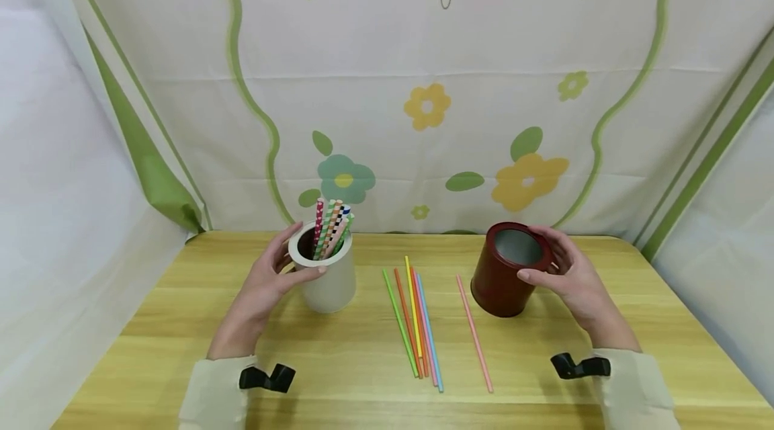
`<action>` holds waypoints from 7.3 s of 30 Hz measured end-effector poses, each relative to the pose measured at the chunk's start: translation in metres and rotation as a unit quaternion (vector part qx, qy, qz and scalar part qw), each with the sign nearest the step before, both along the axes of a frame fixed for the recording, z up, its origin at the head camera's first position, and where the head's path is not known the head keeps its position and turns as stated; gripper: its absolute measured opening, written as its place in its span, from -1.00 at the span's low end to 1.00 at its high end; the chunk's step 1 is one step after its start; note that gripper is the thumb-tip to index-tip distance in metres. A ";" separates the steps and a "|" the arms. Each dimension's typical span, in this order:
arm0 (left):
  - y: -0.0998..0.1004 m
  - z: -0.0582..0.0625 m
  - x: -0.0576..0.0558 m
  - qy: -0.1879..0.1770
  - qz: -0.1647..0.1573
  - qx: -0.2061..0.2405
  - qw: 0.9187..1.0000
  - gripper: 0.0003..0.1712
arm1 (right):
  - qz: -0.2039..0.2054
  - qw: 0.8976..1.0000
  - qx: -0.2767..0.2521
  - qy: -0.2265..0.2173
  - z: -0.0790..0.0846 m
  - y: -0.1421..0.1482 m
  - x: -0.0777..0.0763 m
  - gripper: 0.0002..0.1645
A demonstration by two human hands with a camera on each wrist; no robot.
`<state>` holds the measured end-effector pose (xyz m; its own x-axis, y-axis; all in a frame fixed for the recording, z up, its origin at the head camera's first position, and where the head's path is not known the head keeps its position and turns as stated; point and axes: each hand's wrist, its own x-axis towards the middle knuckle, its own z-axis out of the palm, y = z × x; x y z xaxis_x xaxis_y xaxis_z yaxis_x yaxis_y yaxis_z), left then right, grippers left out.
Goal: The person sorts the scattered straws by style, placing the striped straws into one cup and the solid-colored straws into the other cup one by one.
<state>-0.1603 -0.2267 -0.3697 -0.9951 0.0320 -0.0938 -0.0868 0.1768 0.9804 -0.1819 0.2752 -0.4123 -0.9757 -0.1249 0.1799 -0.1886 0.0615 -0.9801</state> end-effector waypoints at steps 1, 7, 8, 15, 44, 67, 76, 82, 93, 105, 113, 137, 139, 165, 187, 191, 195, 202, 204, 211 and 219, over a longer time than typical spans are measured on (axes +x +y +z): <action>0.000 0.000 0.000 0.007 -0.001 -0.001 1.000 0.16 | -0.001 1.000 -0.002 -0.001 0.000 0.001 0.000 -0.05; 0.005 0.018 0.008 0.086 0.059 -0.013 0.994 0.11 | -0.002 1.000 0.000 -0.001 -0.001 0.002 -0.001 -0.04; 0.009 0.023 0.011 0.107 0.082 -0.024 0.991 0.07 | -0.002 1.000 0.000 -0.001 -0.001 0.002 -0.001 -0.04; 0.063 0.034 0.032 0.253 0.083 -0.072 0.961 -0.36 | -0.002 1.000 0.006 -0.002 -0.002 0.002 -0.002 -0.03; 0.163 -0.076 -0.038 -0.016 -0.037 -0.384 0.922 -0.47 | 0.008 0.999 0.044 -0.007 0.001 0.004 -0.001 -0.02; 0.164 -0.058 -0.034 -0.092 0.020 -0.268 0.959 -0.41 | 0.007 0.996 0.091 0.006 -0.004 0.000 0.000 -0.05; 0.163 -0.033 -0.032 -0.094 -0.007 -0.178 0.979 -0.62 | 0.003 0.995 0.097 0.014 0.001 -0.001 0.000 -0.05; 0.164 0.007 -0.027 -0.117 -0.063 0.039 0.990 -0.78 | 0.003 0.996 0.086 0.029 0.001 0.003 0.001 -0.06; 0.173 0.051 -0.017 -0.033 0.003 0.184 0.982 -0.81 | -0.015 0.997 0.076 0.021 -0.013 0.007 0.011 -0.06; 0.182 0.078 -0.010 0.018 0.043 0.199 0.979 -0.85 | -0.018 0.995 0.094 0.016 -0.003 0.005 0.010 -0.04; 0.189 0.097 -0.014 0.016 0.056 0.223 0.973 -0.83 | -0.023 0.994 0.102 0.027 -0.003 0.003 0.006 -0.04; 0.221 0.089 -0.020 0.042 0.081 0.223 0.971 -0.85 | -0.021 0.998 0.049 0.039 -0.012 0.001 0.005 -0.05; 0.222 0.087 -0.021 0.040 0.077 0.218 0.972 -0.84 | -0.023 0.998 0.048 0.039 -0.012 0.001 0.005 -0.05; 0.190 0.123 -0.053 -0.068 -0.186 -0.078 0.977 -0.86 | -0.032 0.998 0.043 0.044 -0.013 -0.003 0.004 -0.06; 0.218 0.087 -0.057 -0.043 -0.204 -0.028 0.978 -0.95 | -0.005 0.998 0.047 0.046 -0.010 -0.006 0.005 -0.06; 0.226 0.080 -0.057 -0.043 -0.205 -0.032 0.977 -0.96 | -0.008 0.997 0.054 0.047 -0.009 -0.006 0.004 -0.06; 0.232 0.076 -0.055 -0.038 -0.198 -0.031 0.979 -0.95 | -0.008 0.997 0.050 0.050 -0.008 -0.006 0.004 -0.06; 0.239 0.071 -0.052 -0.035 -0.191 -0.028 0.981 -0.94 | -0.011 0.997 0.067 0.046 -0.008 -0.005 0.004 -0.06; 0.240 0.070 -0.050 -0.036 -0.191 -0.032 0.981 -0.94 | -0.012 0.996 0.070 0.045 -0.008 -0.005 0.004 -0.06; 0.245 0.069 -0.045 -0.043 -0.188 -0.040 0.980 -0.94 | -0.018 0.995 0.093 0.041 -0.010 -0.003 0.003 -0.05; 0.244 0.067 -0.045 -0.044 -0.181 -0.030 0.982 -0.96 | -0.016 0.995 0.083 0.042 -0.011 -0.002 0.003 -0.05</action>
